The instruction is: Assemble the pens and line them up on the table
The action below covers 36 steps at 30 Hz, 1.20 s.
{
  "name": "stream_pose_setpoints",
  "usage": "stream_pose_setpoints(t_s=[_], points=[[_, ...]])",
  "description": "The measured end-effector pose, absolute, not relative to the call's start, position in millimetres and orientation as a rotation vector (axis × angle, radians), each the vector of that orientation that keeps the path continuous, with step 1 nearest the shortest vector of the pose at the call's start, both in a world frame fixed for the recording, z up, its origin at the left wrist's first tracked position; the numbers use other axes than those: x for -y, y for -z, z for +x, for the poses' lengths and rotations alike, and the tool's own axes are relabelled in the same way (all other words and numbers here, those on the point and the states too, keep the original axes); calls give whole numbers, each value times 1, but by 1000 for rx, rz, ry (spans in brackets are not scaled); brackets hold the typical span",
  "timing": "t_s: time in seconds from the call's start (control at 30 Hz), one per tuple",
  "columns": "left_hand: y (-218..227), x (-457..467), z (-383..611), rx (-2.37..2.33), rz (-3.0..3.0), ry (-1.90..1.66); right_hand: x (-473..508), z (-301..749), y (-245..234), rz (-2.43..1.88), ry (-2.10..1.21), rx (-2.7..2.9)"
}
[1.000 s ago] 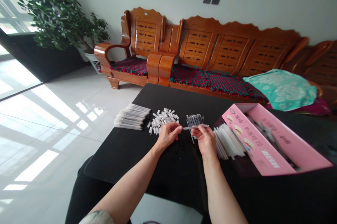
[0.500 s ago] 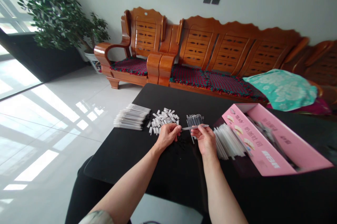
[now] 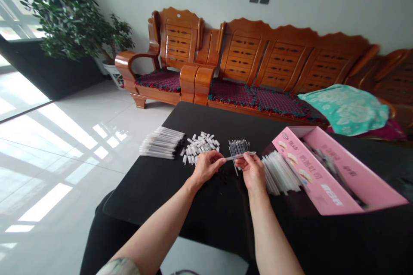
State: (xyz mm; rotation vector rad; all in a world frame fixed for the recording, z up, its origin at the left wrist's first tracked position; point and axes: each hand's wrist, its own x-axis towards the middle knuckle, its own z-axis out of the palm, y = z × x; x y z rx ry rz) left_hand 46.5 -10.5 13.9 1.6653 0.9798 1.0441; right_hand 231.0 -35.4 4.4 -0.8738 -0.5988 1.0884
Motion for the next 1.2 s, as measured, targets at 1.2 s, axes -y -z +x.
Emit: stream_pose_setpoints(t_s=[1.2], points=[[-3, -19, 11, -1762, 1953, -1233, 38, 241, -5, -749, -1312, 484]])
